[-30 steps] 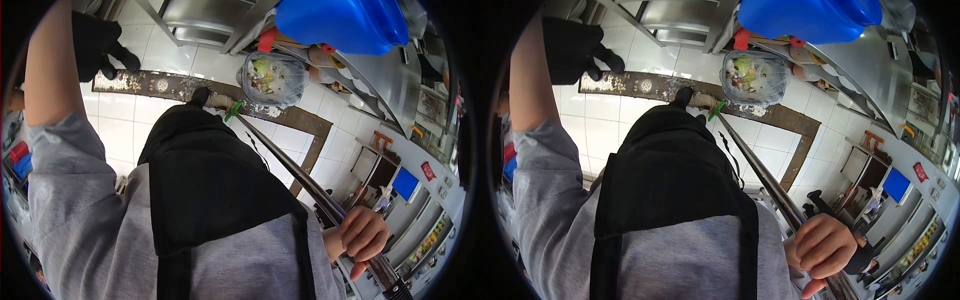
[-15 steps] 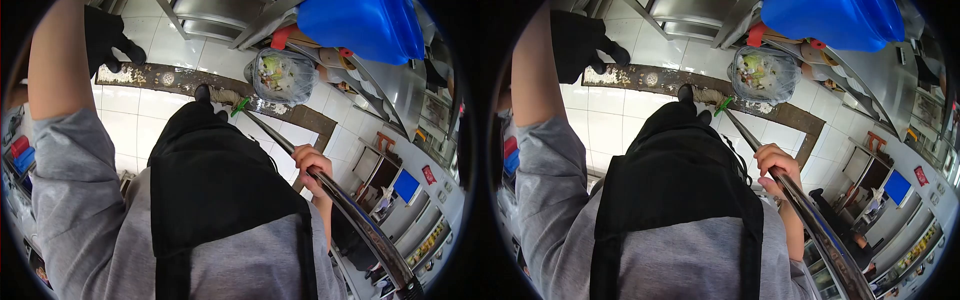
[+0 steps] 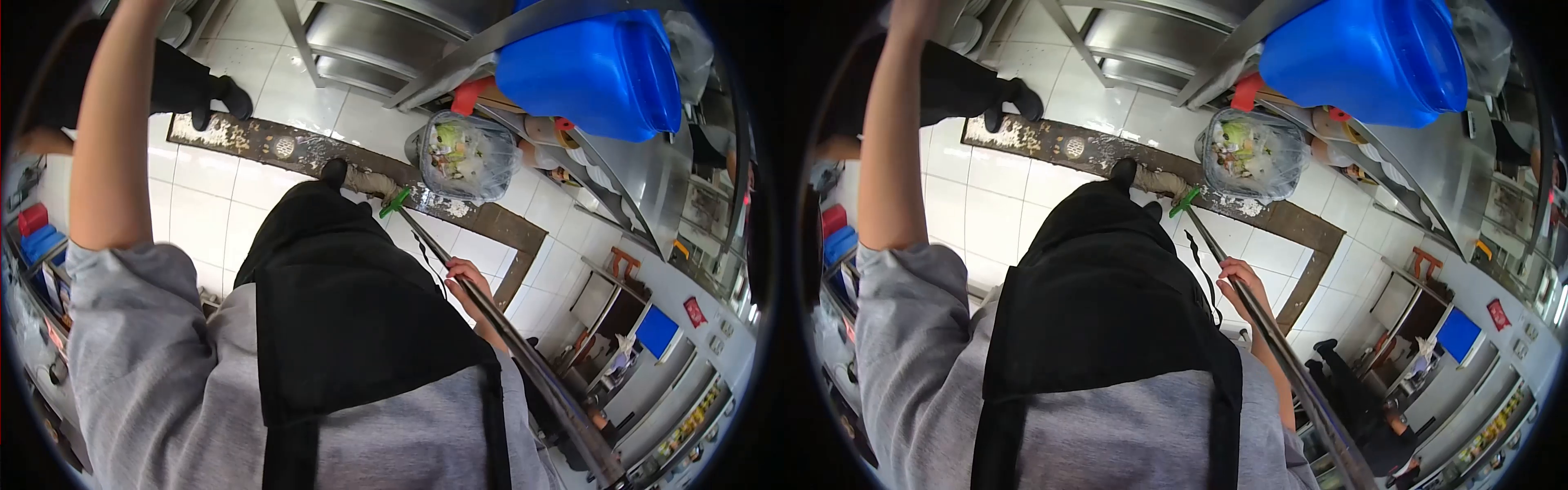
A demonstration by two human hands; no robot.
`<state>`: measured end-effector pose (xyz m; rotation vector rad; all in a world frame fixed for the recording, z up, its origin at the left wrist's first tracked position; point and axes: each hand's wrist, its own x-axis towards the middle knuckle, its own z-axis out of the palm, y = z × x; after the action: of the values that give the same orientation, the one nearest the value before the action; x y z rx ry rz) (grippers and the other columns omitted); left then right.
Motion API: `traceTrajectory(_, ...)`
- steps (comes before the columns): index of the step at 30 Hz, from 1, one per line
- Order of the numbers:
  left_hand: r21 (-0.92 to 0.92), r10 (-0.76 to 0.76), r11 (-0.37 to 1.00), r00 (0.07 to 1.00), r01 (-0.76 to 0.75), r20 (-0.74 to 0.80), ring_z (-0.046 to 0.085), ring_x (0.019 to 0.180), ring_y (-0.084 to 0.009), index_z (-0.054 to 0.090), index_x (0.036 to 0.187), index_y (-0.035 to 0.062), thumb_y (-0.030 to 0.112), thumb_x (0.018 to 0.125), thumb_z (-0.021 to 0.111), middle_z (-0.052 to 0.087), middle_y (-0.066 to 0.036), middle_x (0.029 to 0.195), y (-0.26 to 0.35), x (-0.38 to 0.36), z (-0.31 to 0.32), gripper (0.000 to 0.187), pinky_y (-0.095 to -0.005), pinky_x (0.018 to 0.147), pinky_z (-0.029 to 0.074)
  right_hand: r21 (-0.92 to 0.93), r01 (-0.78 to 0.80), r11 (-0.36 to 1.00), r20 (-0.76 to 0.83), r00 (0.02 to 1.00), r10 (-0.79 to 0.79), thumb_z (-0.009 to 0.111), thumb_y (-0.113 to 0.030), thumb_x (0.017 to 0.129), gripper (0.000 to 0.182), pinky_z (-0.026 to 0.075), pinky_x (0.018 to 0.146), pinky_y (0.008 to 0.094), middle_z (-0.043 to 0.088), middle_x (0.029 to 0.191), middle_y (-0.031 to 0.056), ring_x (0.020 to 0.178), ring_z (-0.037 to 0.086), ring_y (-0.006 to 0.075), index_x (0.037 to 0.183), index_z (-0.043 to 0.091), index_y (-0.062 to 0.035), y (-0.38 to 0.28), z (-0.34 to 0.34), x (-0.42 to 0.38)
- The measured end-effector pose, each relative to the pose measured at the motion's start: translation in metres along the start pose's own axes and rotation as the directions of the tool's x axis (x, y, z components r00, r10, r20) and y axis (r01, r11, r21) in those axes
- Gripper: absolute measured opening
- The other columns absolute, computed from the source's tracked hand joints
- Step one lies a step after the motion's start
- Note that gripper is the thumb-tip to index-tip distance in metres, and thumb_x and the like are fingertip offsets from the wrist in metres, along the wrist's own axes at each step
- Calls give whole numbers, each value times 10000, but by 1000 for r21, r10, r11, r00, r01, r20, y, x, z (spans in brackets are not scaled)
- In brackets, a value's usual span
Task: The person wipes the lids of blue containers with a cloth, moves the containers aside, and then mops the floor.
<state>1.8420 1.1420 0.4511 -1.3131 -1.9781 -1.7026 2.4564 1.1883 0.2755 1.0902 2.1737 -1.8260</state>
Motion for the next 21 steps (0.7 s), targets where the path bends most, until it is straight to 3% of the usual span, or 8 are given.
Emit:
traceTrajectory(2, -61, -284, 956, 958, 286, 37, 267, 1408, -281, 264, 1484, 147, 561, 999, 255, 297, -93, 1519, -20, -51, -21, 638, -430, 1118, 241, -104, -1, 995, 51, 999, 6, 696, 5, 778, 256, 459, 859, 278, 537, 1192, 107, 1088, 556, 216, 1002, 614, -89, 23, 8, 1)
traceTrajectory(4, 515, -10, 855, 990, -63, 138, 554, 1107, -277, 483, 1265, 0, 268, 1020, 403, 516, -150, 1280, -79, -127, -46, 372, -362, 989, 411, -346, 130, 929, 103, 990, -100, 737, -59, 761, 334, 480, 885, 346, 524, 1228, 160, 1098, 559, 319, 1063, 608, -120, 70, 17, 3)
traceTrajectory(5, 547, -71, 836, 978, -50, 197, 444, 1237, -286, 417, 1324, 3, 272, 1031, 371, 396, -176, 1393, -85, -167, -53, 401, -359, 1054, 335, -355, 129, 926, 108, 989, -96, 737, -74, 763, 337, 480, 892, 360, 532, 1218, 170, 1097, 558, 334, 1073, 612, -119, 89, 19, 3)
traceTrajectory(8, 485, -379, 826, 920, 285, 104, 451, 1190, -340, 397, 1359, 23, 295, 978, 522, 404, -231, 1337, -120, -295, -84, 484, -421, 1020, 393, -413, 107, 905, 55, 994, -92, 734, -102, 768, 334, 477, 898, 376, 555, 1183, 181, 1087, 561, 352, 1083, 621, -109, 95, 22, 8)
traceTrajectory(10, 728, -688, 582, 697, 362, 202, 413, 1250, -415, 344, 1388, 46, 390, 961, 528, 322, -266, 1400, -136, -383, -133, 578, -459, 1001, 423, -456, 75, 887, 5, 997, -82, 729, -115, 771, 330, 475, 897, 379, 570, 1157, 183, 1077, 565, 355, 1083, 625, -99, 86, 22, 15)
traceTrajectory(12, 893, -931, 344, 228, 291, 284, 417, 1256, -437, 335, 1403, 66, 467, 952, 503, 297, -293, 1412, -94, -395, -164, 626, -464, 1025, 397, -416, 91, 905, 45, 996, -80, 732, -139, 775, 309, 473, 892, 377, 585, 1119, 176, 1062, 570, 353, 1061, 635, -77, 80, 18, 24)
traceTrajectory(15, 873, -981, 186, 139, 450, 138, 442, 1229, -442, 346, 1408, 80, 509, 944, 491, 320, -306, 1400, -105, -443, -201, 649, -462, 1034, 380, -346, 116, 931, 73, 993, -96, 740, -156, 782, 304, 468, 892, 372, 589, 1105, 173, 1044, 576, 348, 1052, 636, -64, 75, 18, 34)
traceTrajectory(21, 610, -847, 454, 526, 649, 71, 482, 1190, -380, 432, 1357, 62, 389, 967, 516, 477, -272, 1280, -79, -433, -192, 516, -411, 990, 414, -187, 96, 978, 102, 992, -78, 755, -161, 776, 307, 460, 927, 369, 606, 1133, 196, 1077, 581, 355, 1024, 641, -20, 92, 19, 47)
